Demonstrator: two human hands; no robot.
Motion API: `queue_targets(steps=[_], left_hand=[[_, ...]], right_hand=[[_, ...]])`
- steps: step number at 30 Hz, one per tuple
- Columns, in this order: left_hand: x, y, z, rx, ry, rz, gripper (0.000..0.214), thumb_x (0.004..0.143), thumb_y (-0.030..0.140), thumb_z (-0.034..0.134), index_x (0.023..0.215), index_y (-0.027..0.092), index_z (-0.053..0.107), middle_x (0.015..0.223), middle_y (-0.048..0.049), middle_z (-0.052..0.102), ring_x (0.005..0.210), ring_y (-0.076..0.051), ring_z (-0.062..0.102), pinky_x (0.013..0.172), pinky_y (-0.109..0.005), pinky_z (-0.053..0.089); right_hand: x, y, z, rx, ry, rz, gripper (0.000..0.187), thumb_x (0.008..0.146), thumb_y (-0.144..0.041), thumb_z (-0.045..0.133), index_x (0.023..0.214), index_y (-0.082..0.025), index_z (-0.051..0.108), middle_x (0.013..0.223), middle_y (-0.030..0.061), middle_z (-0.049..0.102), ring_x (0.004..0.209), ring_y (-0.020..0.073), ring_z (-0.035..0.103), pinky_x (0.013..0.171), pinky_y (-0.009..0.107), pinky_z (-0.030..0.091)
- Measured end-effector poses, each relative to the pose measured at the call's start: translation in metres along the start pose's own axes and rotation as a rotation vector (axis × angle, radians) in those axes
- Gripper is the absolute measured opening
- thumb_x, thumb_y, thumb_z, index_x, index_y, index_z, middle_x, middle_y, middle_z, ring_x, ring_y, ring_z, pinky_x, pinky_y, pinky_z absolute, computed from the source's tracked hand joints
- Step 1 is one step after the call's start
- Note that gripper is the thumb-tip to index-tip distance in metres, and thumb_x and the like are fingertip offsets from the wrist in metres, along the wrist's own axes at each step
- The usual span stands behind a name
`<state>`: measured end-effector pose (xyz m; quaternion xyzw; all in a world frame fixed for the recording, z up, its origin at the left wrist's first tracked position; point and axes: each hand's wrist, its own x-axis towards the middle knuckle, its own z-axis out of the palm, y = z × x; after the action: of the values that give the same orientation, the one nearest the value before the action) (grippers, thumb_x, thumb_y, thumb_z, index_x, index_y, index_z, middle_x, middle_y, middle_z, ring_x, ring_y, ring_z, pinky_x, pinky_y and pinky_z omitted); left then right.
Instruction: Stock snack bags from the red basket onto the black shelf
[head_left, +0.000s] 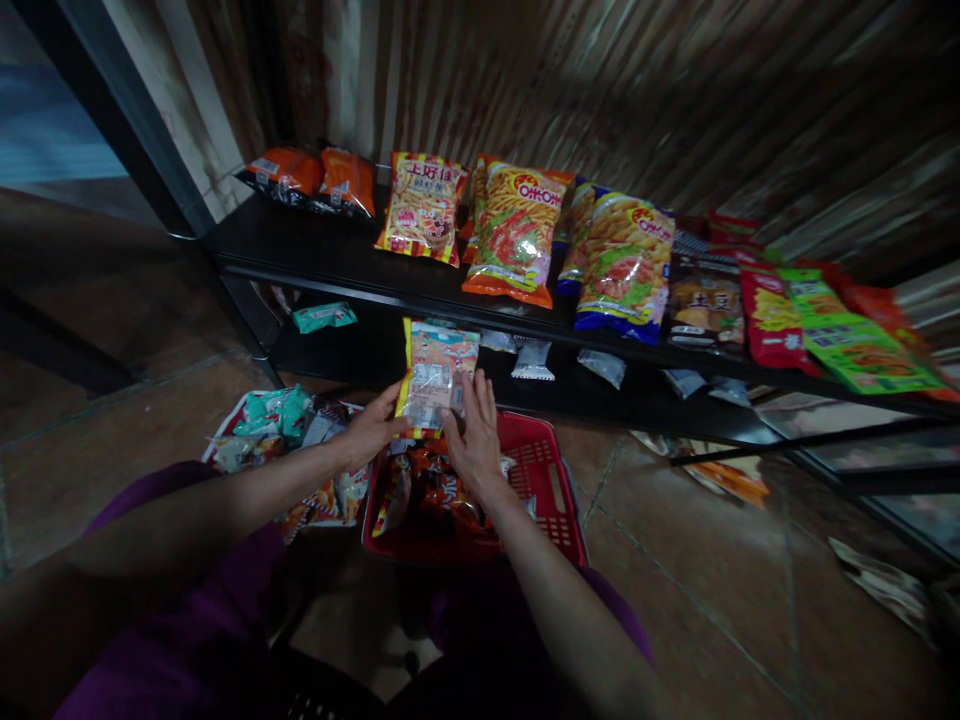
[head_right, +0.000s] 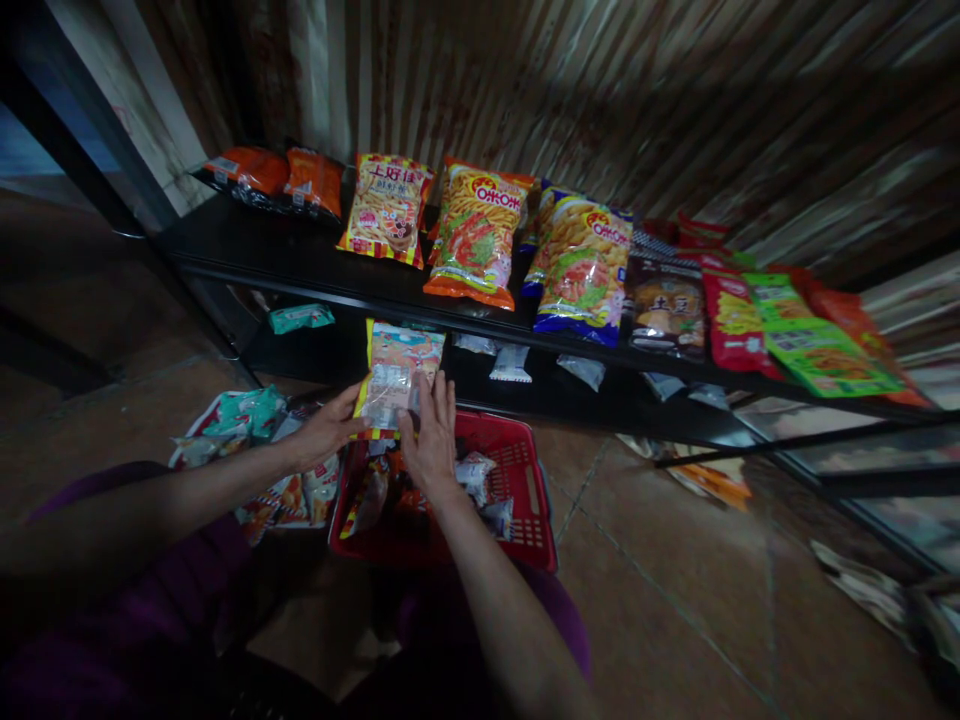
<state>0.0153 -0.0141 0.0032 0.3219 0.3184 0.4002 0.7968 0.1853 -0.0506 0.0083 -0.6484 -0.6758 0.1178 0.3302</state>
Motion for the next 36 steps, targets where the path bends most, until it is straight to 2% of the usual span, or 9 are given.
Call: queue_targets(steps=[6,11,15,19,25,28,31,34,36], left_hand=[[-0.006,0.009,0.007,-0.033,0.025,-0.043,0.072,0.062,0.002,0.069,0.128,0.022,0.050,0.118,-0.0064,0.063,0.113,-0.021,0.055,0.099,-0.034,0.040],[-0.003,-0.001,-0.001,0.086,-0.054,0.026,0.079,0.066,0.010,0.069,0.138,0.021,0.037,0.132,-0.0090,0.053,0.122,-0.024,0.048,0.105,-0.039,0.034],[0.000,-0.016,-0.009,0.291,-0.132,0.153,0.083,0.070,0.016,0.068,0.143,0.020,0.028,0.143,-0.0102,0.040,0.128,-0.025,0.040,0.109,-0.041,0.027],[-0.003,-0.025,-0.012,0.462,-0.129,0.181,0.083,0.074,0.024,0.066,0.145,0.021,0.022,0.145,-0.0114,0.036,0.130,-0.028,0.037,0.109,-0.045,0.027],[-0.011,-0.018,-0.011,0.680,-0.155,0.203,0.077,0.080,0.037,0.061,0.145,0.023,0.023,0.149,-0.0100,0.029,0.135,-0.029,0.029,0.110,-0.047,0.025],[-0.015,-0.009,-0.006,0.833,-0.195,0.274,0.067,0.085,0.040,0.052,0.144,0.022,0.026,0.151,-0.0086,0.025,0.138,-0.025,0.022,0.112,-0.044,0.019],[-0.016,-0.004,-0.005,1.007,-0.199,0.363,0.061,0.087,0.039,0.049,0.142,0.023,0.030,0.149,-0.0089,0.029,0.137,-0.025,0.024,0.112,-0.044,0.022],[-0.016,-0.004,-0.007,1.214,-0.169,0.488,0.056,0.086,0.033,0.050,0.139,0.024,0.036,0.148,-0.0107,0.027,0.134,-0.026,0.030,0.108,-0.044,0.029],[-0.017,-0.005,-0.007,1.336,-0.180,0.602,0.054,0.083,0.027,0.052,0.136,0.023,0.041,0.148,-0.0118,0.025,0.133,-0.027,0.031,0.106,-0.045,0.032]], right_hand=[[-0.003,0.003,0.010,-0.018,0.004,-0.020,0.056,0.093,-0.039,0.034,0.145,-0.025,0.018,0.155,0.0022,0.002,0.142,0.0240,-0.005,0.113,0.052,0.014],[-0.002,0.003,0.010,0.014,-0.016,-0.012,0.057,0.093,-0.040,0.032,0.145,-0.024,0.018,0.155,0.0020,0.004,0.142,0.0225,-0.004,0.114,0.051,0.012],[-0.001,0.003,0.014,0.192,-0.112,0.076,0.058,0.093,-0.045,0.030,0.145,-0.025,0.017,0.154,0.0020,0.012,0.142,0.0202,0.005,0.115,0.047,0.013],[-0.001,-0.001,0.017,0.392,-0.157,0.209,0.060,0.090,-0.053,0.034,0.144,-0.030,0.020,0.153,-0.0011,0.016,0.142,0.0203,0.010,0.115,0.046,0.011],[-0.002,-0.006,0.016,0.658,-0.167,0.289,0.065,0.087,-0.055,0.042,0.144,-0.031,0.020,0.153,-0.0033,0.017,0.141,0.0176,0.012,0.116,0.041,0.009],[-0.003,-0.007,0.017,0.852,-0.158,0.341,0.067,0.085,-0.052,0.050,0.143,-0.030,0.024,0.152,-0.0028,0.022,0.140,0.0170,0.018,0.115,0.038,0.014],[-0.003,-0.008,0.017,1.085,-0.175,0.394,0.063,0.082,-0.048,0.057,0.138,-0.031,0.034,0.144,-0.0011,0.040,0.133,0.0176,0.034,0.112,0.038,0.026],[-0.002,-0.011,0.012,1.308,-0.279,0.483,0.052,0.080,-0.041,0.061,0.129,-0.029,0.047,0.125,0.0013,0.059,0.118,0.0190,0.053,0.102,0.038,0.040],[0.000,-0.012,0.008,1.410,-0.349,0.564,0.047,0.076,-0.034,0.067,0.120,-0.026,0.054,0.111,0.0023,0.067,0.106,0.0198,0.061,0.094,0.037,0.047]])
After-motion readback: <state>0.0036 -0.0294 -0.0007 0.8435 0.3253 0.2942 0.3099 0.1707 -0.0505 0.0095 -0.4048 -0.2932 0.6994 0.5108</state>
